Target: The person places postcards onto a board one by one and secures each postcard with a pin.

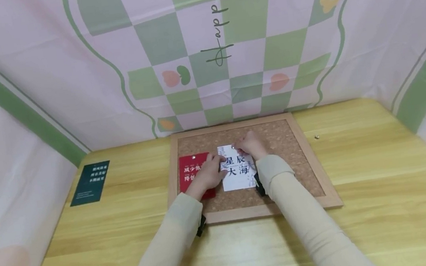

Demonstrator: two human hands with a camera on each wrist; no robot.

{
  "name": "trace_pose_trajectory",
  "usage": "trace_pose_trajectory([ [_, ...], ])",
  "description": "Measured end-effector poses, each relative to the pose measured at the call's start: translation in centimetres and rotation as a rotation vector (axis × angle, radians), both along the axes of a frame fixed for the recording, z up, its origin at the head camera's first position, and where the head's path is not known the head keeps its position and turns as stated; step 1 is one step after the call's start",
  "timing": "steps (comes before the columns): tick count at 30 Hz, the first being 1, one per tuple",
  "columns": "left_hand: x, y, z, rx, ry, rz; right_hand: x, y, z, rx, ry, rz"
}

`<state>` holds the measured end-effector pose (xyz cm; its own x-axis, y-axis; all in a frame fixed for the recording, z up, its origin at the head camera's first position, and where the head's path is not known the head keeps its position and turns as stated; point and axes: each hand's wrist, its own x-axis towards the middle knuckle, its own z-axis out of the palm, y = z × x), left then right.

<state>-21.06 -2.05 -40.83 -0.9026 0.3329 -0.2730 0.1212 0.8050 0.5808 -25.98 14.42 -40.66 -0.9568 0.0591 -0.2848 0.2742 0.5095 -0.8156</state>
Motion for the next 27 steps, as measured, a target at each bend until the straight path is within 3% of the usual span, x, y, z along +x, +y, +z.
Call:
trace_pose_trajectory([
  [27,-0.1,0.05,-0.12,-0.007,0.01,0.004,-0.35,-0.31,0.25,0.127,-0.036,0.036],
])
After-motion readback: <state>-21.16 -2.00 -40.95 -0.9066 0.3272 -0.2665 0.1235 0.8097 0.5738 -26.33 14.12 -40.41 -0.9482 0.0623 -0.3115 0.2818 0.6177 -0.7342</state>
